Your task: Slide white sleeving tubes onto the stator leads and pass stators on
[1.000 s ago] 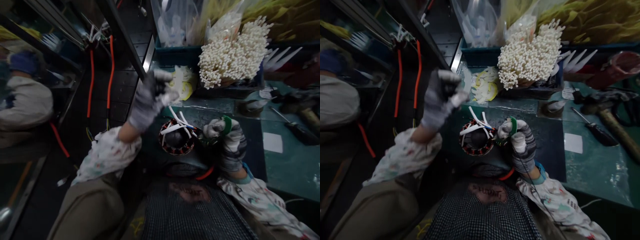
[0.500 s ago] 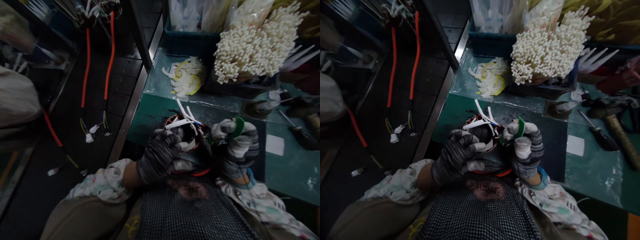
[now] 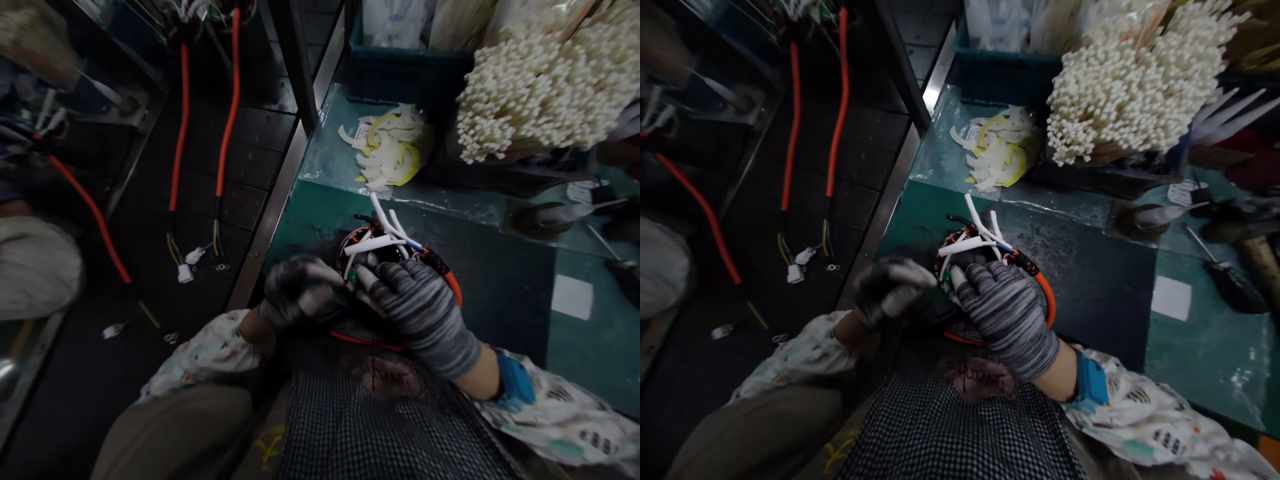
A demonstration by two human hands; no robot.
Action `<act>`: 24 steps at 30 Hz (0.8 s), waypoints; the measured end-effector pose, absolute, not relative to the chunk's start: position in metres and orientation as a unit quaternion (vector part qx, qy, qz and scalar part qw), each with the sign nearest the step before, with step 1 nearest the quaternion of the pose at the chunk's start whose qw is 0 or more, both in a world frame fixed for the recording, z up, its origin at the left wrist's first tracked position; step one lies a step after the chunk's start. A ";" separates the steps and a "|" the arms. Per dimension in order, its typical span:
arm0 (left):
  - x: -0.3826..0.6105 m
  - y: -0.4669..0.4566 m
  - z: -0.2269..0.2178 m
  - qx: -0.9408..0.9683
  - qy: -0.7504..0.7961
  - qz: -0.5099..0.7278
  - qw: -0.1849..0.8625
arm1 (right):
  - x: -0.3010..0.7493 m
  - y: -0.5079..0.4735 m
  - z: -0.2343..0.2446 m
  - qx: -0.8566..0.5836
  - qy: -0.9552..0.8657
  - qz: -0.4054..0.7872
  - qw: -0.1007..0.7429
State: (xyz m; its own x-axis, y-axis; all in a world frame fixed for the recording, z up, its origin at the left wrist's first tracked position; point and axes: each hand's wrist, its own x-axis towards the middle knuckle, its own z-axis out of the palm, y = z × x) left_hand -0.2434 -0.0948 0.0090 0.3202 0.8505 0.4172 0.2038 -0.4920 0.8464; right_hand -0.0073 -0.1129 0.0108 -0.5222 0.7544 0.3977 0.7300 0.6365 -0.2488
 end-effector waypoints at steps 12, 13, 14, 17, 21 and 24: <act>-0.223 -0.083 0.007 0.774 0.294 0.251 0.501 | 0.010 -0.163 0.001 -0.434 -0.853 0.078 0.279; -0.222 -0.089 0.007 0.780 0.288 0.256 0.493 | 0.011 -0.171 -0.001 -0.441 -0.847 0.099 0.280; -0.221 -0.094 0.007 0.785 0.285 0.263 0.484 | 0.012 -0.176 -0.002 -0.444 -0.842 0.119 0.282; -0.219 -0.100 0.006 0.804 0.296 0.268 0.441 | 0.012 -0.179 -0.004 -0.441 -0.825 0.167 0.311; -0.215 -0.105 0.009 0.803 0.333 0.256 0.423 | 0.017 -0.173 -0.001 -0.438 -0.814 0.155 0.348; -0.212 -0.110 0.011 0.779 0.346 0.279 0.442 | 0.030 -0.178 0.006 -0.382 -0.845 0.093 0.363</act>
